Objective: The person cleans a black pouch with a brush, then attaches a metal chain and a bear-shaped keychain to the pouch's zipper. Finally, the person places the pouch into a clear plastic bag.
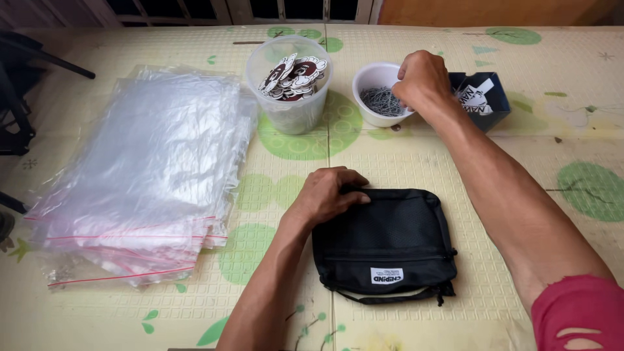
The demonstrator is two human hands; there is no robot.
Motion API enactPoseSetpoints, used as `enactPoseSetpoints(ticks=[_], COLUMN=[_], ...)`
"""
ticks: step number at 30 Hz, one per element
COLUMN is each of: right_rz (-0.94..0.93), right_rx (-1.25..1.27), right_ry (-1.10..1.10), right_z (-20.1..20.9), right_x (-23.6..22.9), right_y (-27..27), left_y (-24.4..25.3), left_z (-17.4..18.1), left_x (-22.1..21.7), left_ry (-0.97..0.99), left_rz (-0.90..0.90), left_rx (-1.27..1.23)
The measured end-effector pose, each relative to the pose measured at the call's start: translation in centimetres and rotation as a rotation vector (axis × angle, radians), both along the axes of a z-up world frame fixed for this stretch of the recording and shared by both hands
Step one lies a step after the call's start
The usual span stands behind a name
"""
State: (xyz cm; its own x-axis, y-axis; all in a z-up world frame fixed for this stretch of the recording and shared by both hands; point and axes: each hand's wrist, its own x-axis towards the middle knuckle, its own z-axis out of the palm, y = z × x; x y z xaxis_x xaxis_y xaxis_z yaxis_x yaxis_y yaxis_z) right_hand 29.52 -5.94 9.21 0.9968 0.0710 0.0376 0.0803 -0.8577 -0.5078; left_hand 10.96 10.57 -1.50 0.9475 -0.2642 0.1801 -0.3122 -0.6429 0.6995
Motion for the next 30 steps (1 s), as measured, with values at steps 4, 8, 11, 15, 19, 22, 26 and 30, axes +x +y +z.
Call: enactPoseSetpoints(ticks=[4,8,11,15,19,22,26,30], right_rz=[-0.038,-0.064,-0.038,0.001,-0.044,0.061,0.17,0.197], right_rx=[-0.195,-0.262,-0.162,0.352,0.699,0.924,1.151,1.246], right_ry=[0.008,0.005,-0.078,-0.256,-0.221,-0.165,-0.085,-0.015], right_z=[-1.4,-3.4,-4.0,-1.0,0.6,2.0,1.5,0.6], right_x=[1.9,2.9,2.7,-0.3,-2.7,-6.6,-11.4,-15.3], right_y=[1.4,2.0,1.4,0.1,-2.0,-3.8,-5.6,-6.7], left_y=[-0.2,-0.3,-0.3,-0.4,-0.2,-0.3,-1.0,-3.3], left_z=[-0.3,0.0,0.2,1.2,2.8,2.8,1.6,3.6], left_x=[0.0,-0.1,-0.2,-0.5,-1.3,-1.3,-1.1,-2.1], left_ry=[-0.008,0.029,0.047,0.132,0.177,0.133,-0.161,-0.375], left_rz=[0.037,0.059,0.061,0.093,0.121,0.211,0.322,0.216], left_rx=[0.012,0.016,0.026,-0.005,-0.134,-0.344,-0.554,-0.617])
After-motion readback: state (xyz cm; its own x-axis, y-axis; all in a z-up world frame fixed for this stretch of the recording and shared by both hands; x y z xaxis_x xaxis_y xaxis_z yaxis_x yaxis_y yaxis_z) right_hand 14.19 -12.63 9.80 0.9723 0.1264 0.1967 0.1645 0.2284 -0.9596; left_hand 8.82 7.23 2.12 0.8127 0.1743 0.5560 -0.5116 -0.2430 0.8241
